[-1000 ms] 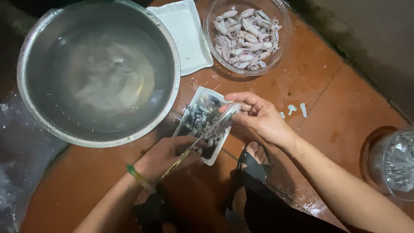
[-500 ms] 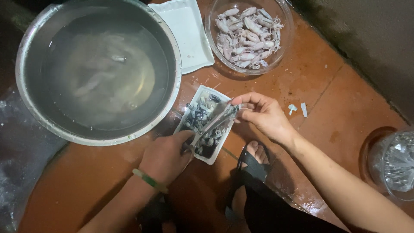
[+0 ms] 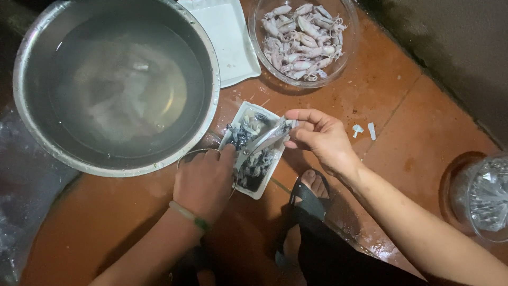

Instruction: The person cleans small squid in a metal bowl of water and then uses scissors to trim them over a white tray. The trimmed squid are placed into a clear bowl, while the discarded parts fall into the tray.

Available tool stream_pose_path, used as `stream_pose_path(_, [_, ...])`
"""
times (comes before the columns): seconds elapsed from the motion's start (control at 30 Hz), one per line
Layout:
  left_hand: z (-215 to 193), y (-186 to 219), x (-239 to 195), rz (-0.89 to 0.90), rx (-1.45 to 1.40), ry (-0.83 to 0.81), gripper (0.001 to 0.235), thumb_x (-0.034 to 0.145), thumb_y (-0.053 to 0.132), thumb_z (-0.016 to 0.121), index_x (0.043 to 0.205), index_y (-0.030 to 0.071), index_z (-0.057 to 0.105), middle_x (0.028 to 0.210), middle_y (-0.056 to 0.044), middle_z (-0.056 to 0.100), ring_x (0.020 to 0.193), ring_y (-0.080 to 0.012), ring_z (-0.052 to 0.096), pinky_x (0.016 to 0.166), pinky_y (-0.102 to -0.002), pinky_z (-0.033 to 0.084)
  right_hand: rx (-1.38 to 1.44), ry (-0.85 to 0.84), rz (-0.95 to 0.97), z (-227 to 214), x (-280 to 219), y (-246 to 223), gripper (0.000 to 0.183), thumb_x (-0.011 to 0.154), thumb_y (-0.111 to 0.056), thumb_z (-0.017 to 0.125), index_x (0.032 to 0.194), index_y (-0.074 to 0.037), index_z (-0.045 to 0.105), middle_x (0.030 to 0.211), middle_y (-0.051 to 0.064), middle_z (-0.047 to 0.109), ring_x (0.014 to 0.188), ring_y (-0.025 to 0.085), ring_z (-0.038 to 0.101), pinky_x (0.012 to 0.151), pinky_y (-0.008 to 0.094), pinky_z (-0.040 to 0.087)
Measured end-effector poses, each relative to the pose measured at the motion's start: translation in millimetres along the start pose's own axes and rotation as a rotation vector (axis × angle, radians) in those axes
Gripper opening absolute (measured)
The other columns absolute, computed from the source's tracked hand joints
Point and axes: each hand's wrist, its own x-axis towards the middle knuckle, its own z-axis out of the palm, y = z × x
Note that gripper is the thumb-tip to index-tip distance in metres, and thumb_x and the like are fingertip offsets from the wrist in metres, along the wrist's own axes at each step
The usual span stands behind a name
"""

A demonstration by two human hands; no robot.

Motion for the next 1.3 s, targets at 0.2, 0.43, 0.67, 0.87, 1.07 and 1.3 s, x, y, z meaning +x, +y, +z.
stream_pose_path(0.2, [-3.5, 1.0, -1.0, 0.004, 0.063, -0.095, 0.016, 0.093, 0.02, 0.062, 0.109, 0.018, 0.058, 0.084, -0.004, 0.07, 0.079, -0.0271, 0.075, 0.069, -0.052, 0.06, 0.007, 0.012, 0.013, 4.0, -4.8, -6.5, 0.045, 0.081, 0.014, 0.066, 0.126, 0.007, 0.068, 0.094, 0.018, 0.075, 0.079, 0.019, 0.074, 0.076, 0.04, 0.071])
stream_pose_path(0.43, [-4.5, -3.5, 0.4, -0.051, -0.063, -0.195, 0.016, 0.097, 0.021, 0.059, 0.112, 0.021, 0.062, 0.085, -0.004, 0.074, 0.08, -0.0264, 0.077, 0.071, -0.046, 0.06, 0.011, 0.02, 0.019, 3.3, -6.2, -1.5, 0.045, 0.081, 0.015, 0.065, 0.125, 0.006, 0.068, 0.091, 0.015, 0.073, 0.077, 0.018, 0.073, 0.073, 0.04, 0.072])
stream_pose_path(0.67, [-12.8, -0.6, -2.2, -0.039, -0.091, -0.237, 0.026, 0.097, 0.017, 0.059, 0.123, 0.018, 0.06, 0.094, -0.009, 0.076, 0.087, -0.0328, 0.078, 0.079, -0.054, 0.059, 0.03, 0.032, 0.034, 6.0, -7.0, -5.2, 0.05, 0.081, 0.016, 0.064, 0.13, 0.005, 0.067, 0.092, 0.015, 0.073, 0.077, 0.019, 0.074, 0.073, 0.039, 0.072])
stream_pose_path(0.87, [5.4, -2.2, -3.4, -0.002, -0.057, -0.032, 0.023, 0.095, 0.018, 0.061, 0.118, 0.016, 0.059, 0.091, -0.008, 0.073, 0.083, -0.0291, 0.076, 0.069, -0.044, 0.062, 0.017, 0.017, 0.079, 7.8, -6.5, -2.3, 0.053, 0.082, 0.015, 0.063, 0.134, 0.003, 0.066, 0.096, 0.016, 0.074, 0.079, 0.018, 0.074, 0.074, 0.041, 0.072])
stream_pose_path(1.07, [13.9, -2.4, -3.7, 0.009, -0.058, 0.073, 0.037, 0.089, 0.02, 0.068, 0.125, 0.018, 0.059, 0.091, -0.008, 0.073, 0.084, -0.0275, 0.076, 0.068, -0.045, 0.064, 0.01, 0.022, 0.076, 3.0, -2.9, -0.8, 0.054, 0.081, 0.016, 0.062, 0.133, 0.004, 0.066, 0.099, 0.018, 0.075, 0.081, 0.019, 0.074, 0.074, 0.042, 0.071])
stream_pose_path(1.3, [8.8, 0.5, -2.2, -0.009, -0.104, 0.039, 0.051, 0.084, 0.02, 0.073, 0.133, 0.017, 0.059, 0.094, -0.011, 0.075, 0.083, -0.0309, 0.077, 0.067, -0.049, 0.063, 0.064, 0.002, 0.079, 6.1, -1.3, 13.3, 0.056, 0.079, 0.016, 0.065, 0.133, 0.0, 0.068, 0.101, 0.016, 0.077, 0.086, 0.02, 0.075, 0.075, 0.043, 0.071])
